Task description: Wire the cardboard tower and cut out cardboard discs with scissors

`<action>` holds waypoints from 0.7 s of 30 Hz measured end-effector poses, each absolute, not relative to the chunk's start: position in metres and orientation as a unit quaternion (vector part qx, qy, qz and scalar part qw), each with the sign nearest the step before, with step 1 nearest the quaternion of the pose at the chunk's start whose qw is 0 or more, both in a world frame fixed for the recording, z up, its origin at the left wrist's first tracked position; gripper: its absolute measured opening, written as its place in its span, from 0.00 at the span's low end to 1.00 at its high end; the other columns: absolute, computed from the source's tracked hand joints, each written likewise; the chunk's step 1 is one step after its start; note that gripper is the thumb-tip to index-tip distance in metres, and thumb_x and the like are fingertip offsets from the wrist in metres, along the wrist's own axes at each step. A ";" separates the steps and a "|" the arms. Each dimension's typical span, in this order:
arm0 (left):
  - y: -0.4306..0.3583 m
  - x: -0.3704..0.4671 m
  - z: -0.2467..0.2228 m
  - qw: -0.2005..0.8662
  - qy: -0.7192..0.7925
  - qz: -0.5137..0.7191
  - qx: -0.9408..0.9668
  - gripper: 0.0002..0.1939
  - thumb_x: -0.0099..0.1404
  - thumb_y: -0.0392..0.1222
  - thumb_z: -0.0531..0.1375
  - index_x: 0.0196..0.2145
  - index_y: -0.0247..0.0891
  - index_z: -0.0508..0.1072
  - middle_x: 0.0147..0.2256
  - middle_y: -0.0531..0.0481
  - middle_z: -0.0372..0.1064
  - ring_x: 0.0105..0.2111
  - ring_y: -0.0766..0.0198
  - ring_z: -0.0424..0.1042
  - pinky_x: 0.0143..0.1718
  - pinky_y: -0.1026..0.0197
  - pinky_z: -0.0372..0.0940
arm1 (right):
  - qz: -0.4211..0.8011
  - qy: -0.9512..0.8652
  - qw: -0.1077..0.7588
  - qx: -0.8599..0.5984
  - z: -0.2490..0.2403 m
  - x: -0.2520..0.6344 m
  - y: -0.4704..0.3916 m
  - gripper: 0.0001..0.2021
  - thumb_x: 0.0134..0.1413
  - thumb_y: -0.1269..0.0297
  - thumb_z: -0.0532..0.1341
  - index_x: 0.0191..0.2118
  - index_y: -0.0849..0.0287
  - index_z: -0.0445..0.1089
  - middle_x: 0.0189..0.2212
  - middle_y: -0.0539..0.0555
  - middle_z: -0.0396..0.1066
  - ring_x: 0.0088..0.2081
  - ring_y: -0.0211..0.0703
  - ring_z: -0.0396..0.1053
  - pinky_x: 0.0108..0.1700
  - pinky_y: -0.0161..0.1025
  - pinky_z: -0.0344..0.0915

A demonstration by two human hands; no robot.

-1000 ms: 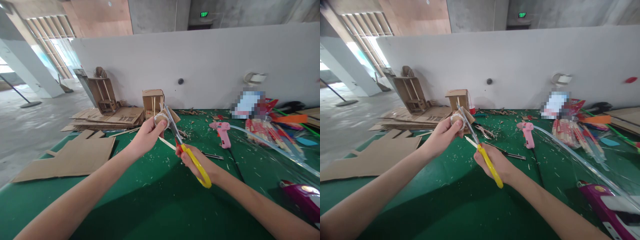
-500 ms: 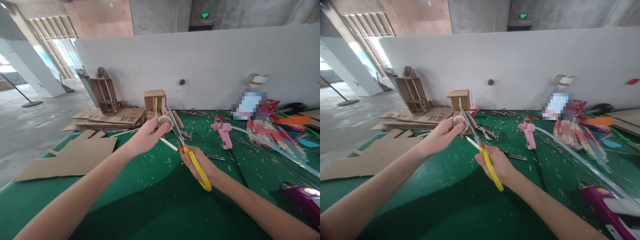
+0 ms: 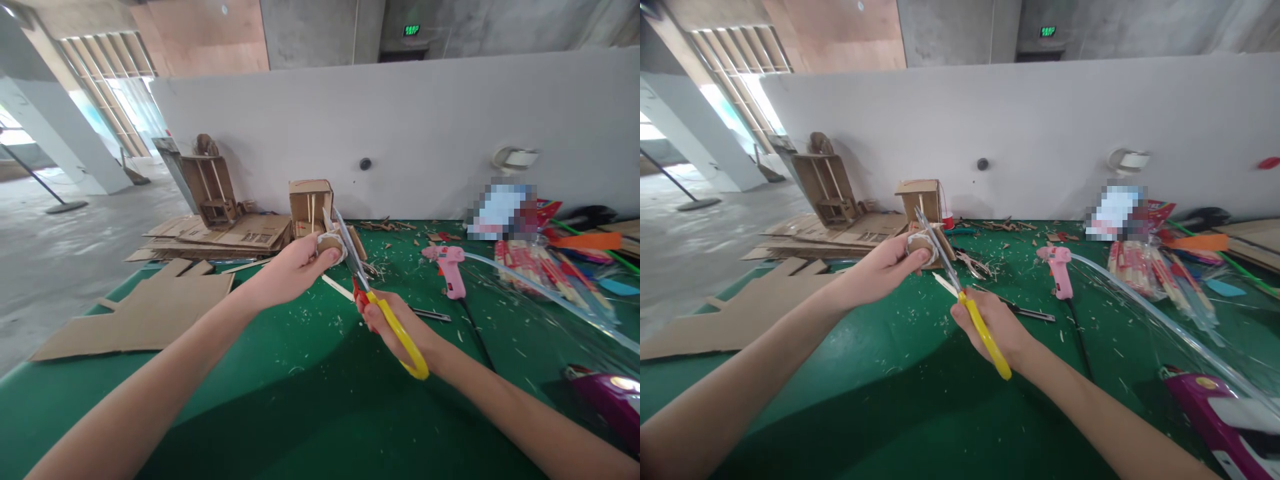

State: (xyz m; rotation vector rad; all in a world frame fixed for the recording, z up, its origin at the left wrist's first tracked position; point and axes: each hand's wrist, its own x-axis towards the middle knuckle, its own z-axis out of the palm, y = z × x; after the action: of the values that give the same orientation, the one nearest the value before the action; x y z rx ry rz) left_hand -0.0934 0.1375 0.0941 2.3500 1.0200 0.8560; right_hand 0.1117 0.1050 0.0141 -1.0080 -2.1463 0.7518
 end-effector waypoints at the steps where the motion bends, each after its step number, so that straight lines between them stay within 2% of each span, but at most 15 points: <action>1: 0.137 -0.094 0.095 0.219 0.359 0.305 0.854 0.13 0.69 0.44 0.46 0.30 0.37 0.64 0.26 0.53 0.58 0.26 0.68 0.58 0.28 0.64 0.56 | 0.283 -0.818 0.316 -0.388 0.014 0.112 0.105 0.20 0.63 0.48 0.44 0.30 0.58 0.58 0.25 0.51 0.59 0.23 0.37 0.57 0.25 0.37 0.58; 8: 0.139 -0.097 0.096 0.269 0.368 0.294 0.840 0.14 0.69 0.45 0.48 0.29 0.36 0.64 0.26 0.52 0.62 0.27 0.69 0.62 0.29 0.64 0.59 | 0.279 -0.821 0.306 -0.393 0.017 0.113 0.105 0.22 0.62 0.45 0.42 0.26 0.57 0.55 0.22 0.50 0.57 0.21 0.36 0.56 0.22 0.36 0.55; 12: 0.138 -0.084 0.083 0.381 0.392 0.401 0.735 0.13 0.67 0.47 0.52 0.32 0.35 0.66 0.28 0.50 0.67 0.26 0.68 0.68 0.29 0.64 0.63 | 0.263 -0.810 0.322 -0.412 0.017 0.111 0.105 0.22 0.62 0.46 0.42 0.27 0.57 0.55 0.23 0.51 0.58 0.22 0.37 0.56 0.24 0.37 0.56; 15: 0.136 -0.076 0.075 0.436 0.365 0.472 0.673 0.12 0.66 0.46 0.54 0.34 0.34 0.66 0.30 0.50 0.67 0.26 0.70 0.68 0.29 0.65 0.64 | 0.252 -0.807 0.326 -0.423 0.015 0.109 0.105 0.21 0.62 0.47 0.43 0.28 0.58 0.57 0.24 0.52 0.59 0.23 0.38 0.57 0.25 0.38 0.57; 21: 0.139 -0.082 0.081 0.410 0.352 0.438 0.719 0.10 0.68 0.43 0.52 0.32 0.34 0.64 0.28 0.52 0.63 0.26 0.70 0.66 0.30 0.64 0.65 | 0.258 -0.829 0.331 -0.370 0.008 0.114 0.109 0.18 0.63 0.50 0.45 0.31 0.58 0.60 0.28 0.54 0.62 0.28 0.39 0.60 0.29 0.38 0.61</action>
State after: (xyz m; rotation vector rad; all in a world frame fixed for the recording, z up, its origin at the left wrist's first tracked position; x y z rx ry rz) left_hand -0.0816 0.1385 0.0811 1.8091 0.8862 1.1015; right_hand 0.1141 0.1094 0.0084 -0.9674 -2.1669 0.6751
